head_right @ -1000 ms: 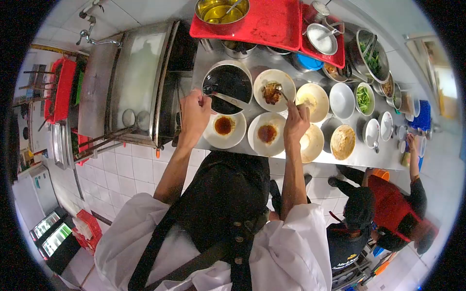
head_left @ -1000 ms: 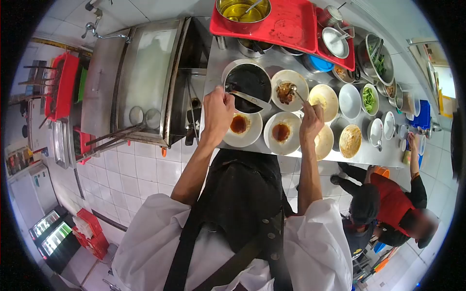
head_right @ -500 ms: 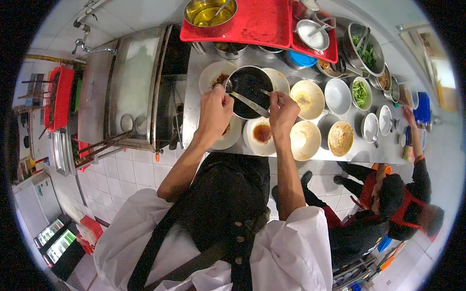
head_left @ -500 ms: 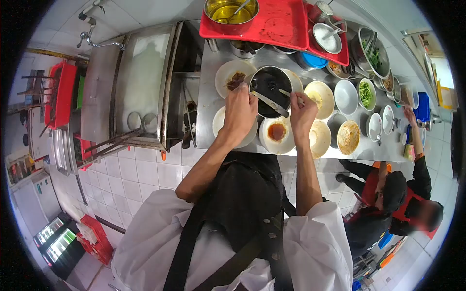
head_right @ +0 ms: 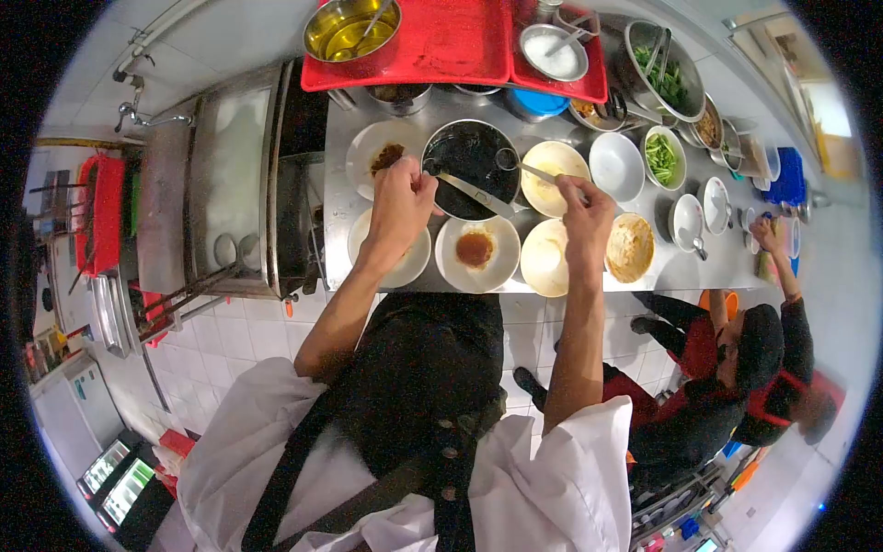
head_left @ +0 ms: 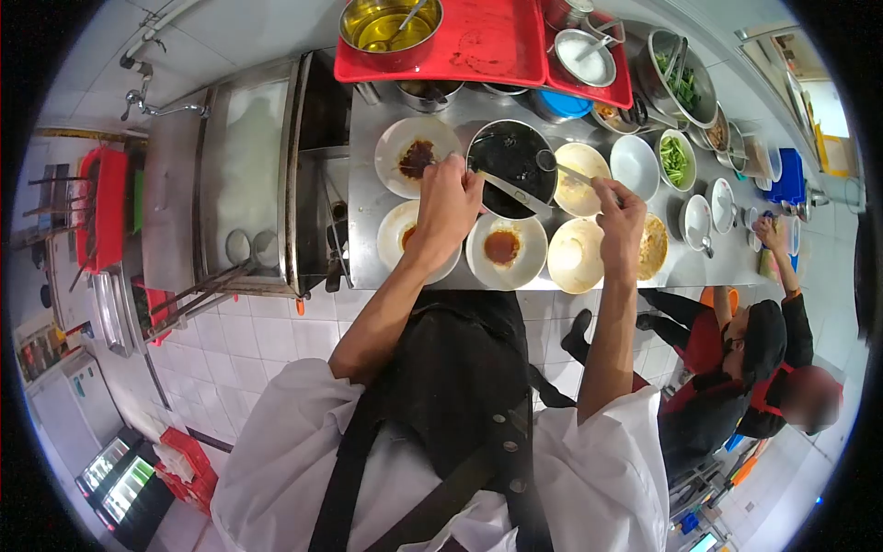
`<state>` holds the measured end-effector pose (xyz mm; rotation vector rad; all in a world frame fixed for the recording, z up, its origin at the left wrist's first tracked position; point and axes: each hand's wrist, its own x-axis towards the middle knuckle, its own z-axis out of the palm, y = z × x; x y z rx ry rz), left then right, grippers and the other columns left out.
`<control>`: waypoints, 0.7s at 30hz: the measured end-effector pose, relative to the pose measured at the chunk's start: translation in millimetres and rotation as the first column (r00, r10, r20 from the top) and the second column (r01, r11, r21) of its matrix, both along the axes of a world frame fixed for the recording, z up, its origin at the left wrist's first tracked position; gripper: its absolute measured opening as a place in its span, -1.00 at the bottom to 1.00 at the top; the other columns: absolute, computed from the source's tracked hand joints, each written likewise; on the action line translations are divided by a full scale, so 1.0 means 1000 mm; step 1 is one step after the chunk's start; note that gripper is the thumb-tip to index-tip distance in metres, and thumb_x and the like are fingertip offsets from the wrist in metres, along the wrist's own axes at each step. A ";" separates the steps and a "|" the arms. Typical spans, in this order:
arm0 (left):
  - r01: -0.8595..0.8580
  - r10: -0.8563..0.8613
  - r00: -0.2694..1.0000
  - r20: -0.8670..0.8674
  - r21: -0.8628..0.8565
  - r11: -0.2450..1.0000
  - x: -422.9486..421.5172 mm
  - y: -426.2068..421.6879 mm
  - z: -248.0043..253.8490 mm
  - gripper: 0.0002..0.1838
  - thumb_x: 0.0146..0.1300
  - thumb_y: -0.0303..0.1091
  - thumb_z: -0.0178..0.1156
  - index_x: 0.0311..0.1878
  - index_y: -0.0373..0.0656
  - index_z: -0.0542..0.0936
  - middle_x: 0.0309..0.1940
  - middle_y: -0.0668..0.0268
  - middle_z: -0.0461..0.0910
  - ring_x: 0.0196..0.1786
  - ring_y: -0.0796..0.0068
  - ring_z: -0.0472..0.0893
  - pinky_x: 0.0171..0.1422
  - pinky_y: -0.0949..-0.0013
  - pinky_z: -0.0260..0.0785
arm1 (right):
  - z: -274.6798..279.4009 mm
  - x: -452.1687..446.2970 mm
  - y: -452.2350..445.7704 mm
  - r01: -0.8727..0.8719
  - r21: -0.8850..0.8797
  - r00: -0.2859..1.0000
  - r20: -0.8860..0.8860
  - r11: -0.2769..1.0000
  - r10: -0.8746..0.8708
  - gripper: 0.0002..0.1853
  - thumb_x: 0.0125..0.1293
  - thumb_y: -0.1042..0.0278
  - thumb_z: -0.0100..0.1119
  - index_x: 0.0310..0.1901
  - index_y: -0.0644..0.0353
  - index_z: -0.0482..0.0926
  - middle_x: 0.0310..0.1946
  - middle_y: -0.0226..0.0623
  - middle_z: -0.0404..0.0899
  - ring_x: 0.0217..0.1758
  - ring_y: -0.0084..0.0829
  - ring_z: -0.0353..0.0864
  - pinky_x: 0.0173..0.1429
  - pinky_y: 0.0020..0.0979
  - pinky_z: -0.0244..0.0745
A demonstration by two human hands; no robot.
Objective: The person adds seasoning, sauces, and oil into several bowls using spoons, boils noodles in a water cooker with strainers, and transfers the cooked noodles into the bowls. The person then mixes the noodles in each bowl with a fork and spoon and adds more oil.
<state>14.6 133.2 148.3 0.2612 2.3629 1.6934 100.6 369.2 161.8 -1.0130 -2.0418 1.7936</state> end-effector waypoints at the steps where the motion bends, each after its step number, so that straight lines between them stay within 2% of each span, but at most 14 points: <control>1: 0.005 -0.005 1.000 0.003 0.001 1.000 -0.001 0.003 -0.001 -0.75 0.25 -0.60 0.14 -0.50 -0.32 0.31 -0.60 0.17 0.48 -0.57 0.39 0.64 -0.57 0.36 0.55 | -0.002 0.003 0.010 0.016 0.012 1.000 -0.008 1.000 -0.016 -0.77 0.27 0.28 0.36 -0.18 0.30 0.71 -0.68 -0.69 0.31 -0.71 -0.82 0.04 -0.64 -0.58 -0.15; 4: 0.040 -0.040 0.999 0.003 0.014 0.999 -0.003 0.011 -0.007 -0.75 0.26 -0.57 0.15 -0.50 -0.31 0.32 -0.60 0.18 0.48 -0.57 0.31 0.68 -0.57 0.36 0.50 | -0.007 0.013 0.035 0.105 0.044 0.994 -0.038 0.993 -0.104 -0.76 0.27 0.27 0.36 -0.19 0.30 0.71 -0.70 -0.69 0.29 -0.69 -0.83 0.02 -0.62 -0.58 -0.16; 5: 0.025 -0.025 1.000 0.010 0.017 1.000 -0.003 0.014 -0.008 -0.75 0.26 -0.56 0.15 -0.50 -0.31 0.32 -0.61 0.19 0.48 -0.56 0.28 0.68 -0.57 0.37 0.48 | -0.017 0.019 0.046 0.114 0.132 0.993 -0.014 0.985 -0.113 -0.74 0.27 0.26 0.36 -0.20 0.33 0.70 -0.69 -0.64 0.35 -0.67 -0.79 0.09 -0.60 -0.56 -0.07; 6: 0.010 -0.010 1.000 0.015 0.019 1.000 -0.004 0.016 -0.009 -0.75 0.27 -0.54 0.15 -0.50 -0.30 0.33 -0.61 0.19 0.49 -0.56 0.26 0.69 -0.58 0.37 0.46 | -0.033 0.021 0.053 0.123 0.132 0.992 -0.018 0.984 -0.121 -0.74 0.27 0.26 0.36 -0.20 0.33 0.70 -0.69 -0.64 0.35 -0.67 -0.79 0.09 -0.60 -0.56 -0.07; 8: 0.016 -0.017 0.999 0.045 0.032 0.999 -0.004 0.019 -0.010 -0.74 0.27 -0.54 0.14 -0.51 -0.30 0.33 -0.62 0.19 0.49 -0.57 0.28 0.69 -0.58 0.37 0.46 | -0.066 0.024 0.064 0.140 0.507 0.989 -0.024 0.850 -0.149 -0.72 0.27 0.26 0.36 -0.21 0.38 0.69 -0.67 -0.56 0.42 -0.64 -0.72 0.17 -0.58 -0.52 0.04; 9: 0.023 -0.024 1.000 0.016 0.010 1.000 -0.005 0.019 -0.016 -0.74 0.27 -0.54 0.14 -0.51 -0.31 0.32 -0.62 0.18 0.48 -0.57 0.27 0.69 -0.59 0.37 0.45 | -0.073 0.026 0.062 0.120 0.481 0.989 0.017 0.868 -0.147 -0.72 0.31 0.28 0.30 -0.22 0.42 0.68 -0.59 -0.41 0.57 -0.55 -0.68 0.34 -0.50 -0.46 0.21; 10: 0.031 -0.031 0.999 -0.010 -0.014 0.999 -0.005 0.020 -0.018 -0.74 0.27 -0.55 0.14 -0.51 -0.31 0.31 -0.62 0.18 0.47 -0.57 0.26 0.69 -0.60 0.38 0.44 | -0.117 0.028 0.069 0.210 0.504 0.963 -0.255 0.838 -0.088 -0.81 0.31 0.37 0.27 -0.25 0.37 0.69 -0.53 -0.33 0.60 -0.52 -0.55 0.44 -0.42 -0.38 0.30; 12: 0.049 -0.049 0.999 0.002 0.002 0.999 -0.006 0.021 -0.016 -0.73 0.27 -0.56 0.14 -0.52 -0.31 0.31 -0.63 0.21 0.46 -0.58 0.26 0.69 -0.61 0.38 0.44 | -0.121 0.035 0.064 0.037 0.775 0.999 -0.033 0.630 -0.018 -0.91 0.23 0.50 0.27 -0.26 0.28 0.71 -0.49 -0.26 0.53 -0.43 -0.35 0.49 -0.32 -0.29 0.36; 14: 0.008 -0.008 1.000 0.023 0.036 0.999 -0.007 0.023 -0.017 -0.74 0.24 -0.56 0.13 -0.55 -0.40 0.34 -0.68 0.15 0.46 -0.59 0.24 0.67 -0.59 0.32 0.54 | -0.117 0.039 0.054 0.039 0.916 0.998 -0.059 0.399 0.038 -0.86 0.12 0.57 0.28 -0.27 0.20 0.72 -0.51 -0.24 0.40 -0.38 -0.23 0.43 -0.31 -0.25 0.36; 15: 0.000 -0.001 0.999 0.048 0.023 1.000 -0.007 0.023 -0.010 -0.73 0.23 -0.57 0.12 -0.57 -0.38 0.33 -0.66 0.19 0.43 -0.60 0.26 0.67 -0.60 0.33 0.55 | -0.115 0.041 0.053 0.054 0.933 0.994 -0.082 0.355 0.066 -0.82 0.08 0.60 0.27 -0.26 0.18 0.72 -0.52 -0.29 0.40 -0.36 -0.29 0.41 -0.32 -0.26 0.34; 18: 0.010 -0.010 1.000 0.013 0.022 1.000 -0.009 0.022 -0.016 -0.74 0.23 -0.57 0.11 -0.57 -0.37 0.32 -0.63 0.22 0.41 -0.60 0.30 0.66 -0.60 0.35 0.55 | -0.082 0.044 0.037 0.180 0.911 0.977 -0.210 0.372 0.041 -0.80 0.05 0.63 0.27 -0.26 0.18 0.72 -0.52 -0.32 0.38 -0.38 -0.30 0.40 -0.32 -0.29 0.33; 19: 0.017 -0.019 1.000 0.019 0.073 0.997 -0.011 0.022 -0.022 -0.75 0.23 -0.57 0.10 -0.55 -0.35 0.32 -0.61 0.24 0.39 -0.59 0.33 0.66 -0.60 0.35 0.55 | -0.073 0.043 0.036 0.269 0.887 0.945 -0.319 0.374 0.076 -0.76 0.02 0.64 0.31 -0.22 0.20 0.73 -0.53 -0.32 0.40 -0.41 -0.35 0.41 -0.33 -0.32 0.33; 20: -0.011 0.006 0.997 0.076 0.058 0.998 -0.012 0.025 -0.019 -0.77 0.24 -0.57 0.08 -0.54 -0.34 0.33 -0.61 0.26 0.39 -0.59 0.32 0.66 -0.61 0.35 0.54 | -0.053 0.042 0.029 0.280 0.866 0.938 -0.338 0.414 0.073 -0.76 0.03 0.63 0.35 -0.22 0.21 0.73 -0.53 -0.32 0.40 -0.42 -0.37 0.41 -0.34 -0.35 0.32; 21: 0.014 -0.014 1.000 0.008 -0.010 1.000 -0.015 0.023 -0.024 -0.77 0.25 -0.57 0.08 -0.53 -0.33 0.33 -0.61 0.27 0.40 -0.59 0.33 0.66 -0.62 0.36 0.51 | -0.036 0.036 0.019 0.288 0.797 0.929 -0.367 0.531 0.047 -0.79 0.06 0.61 0.36 -0.22 0.21 0.72 -0.54 -0.32 0.40 -0.42 -0.36 0.42 -0.34 -0.35 0.33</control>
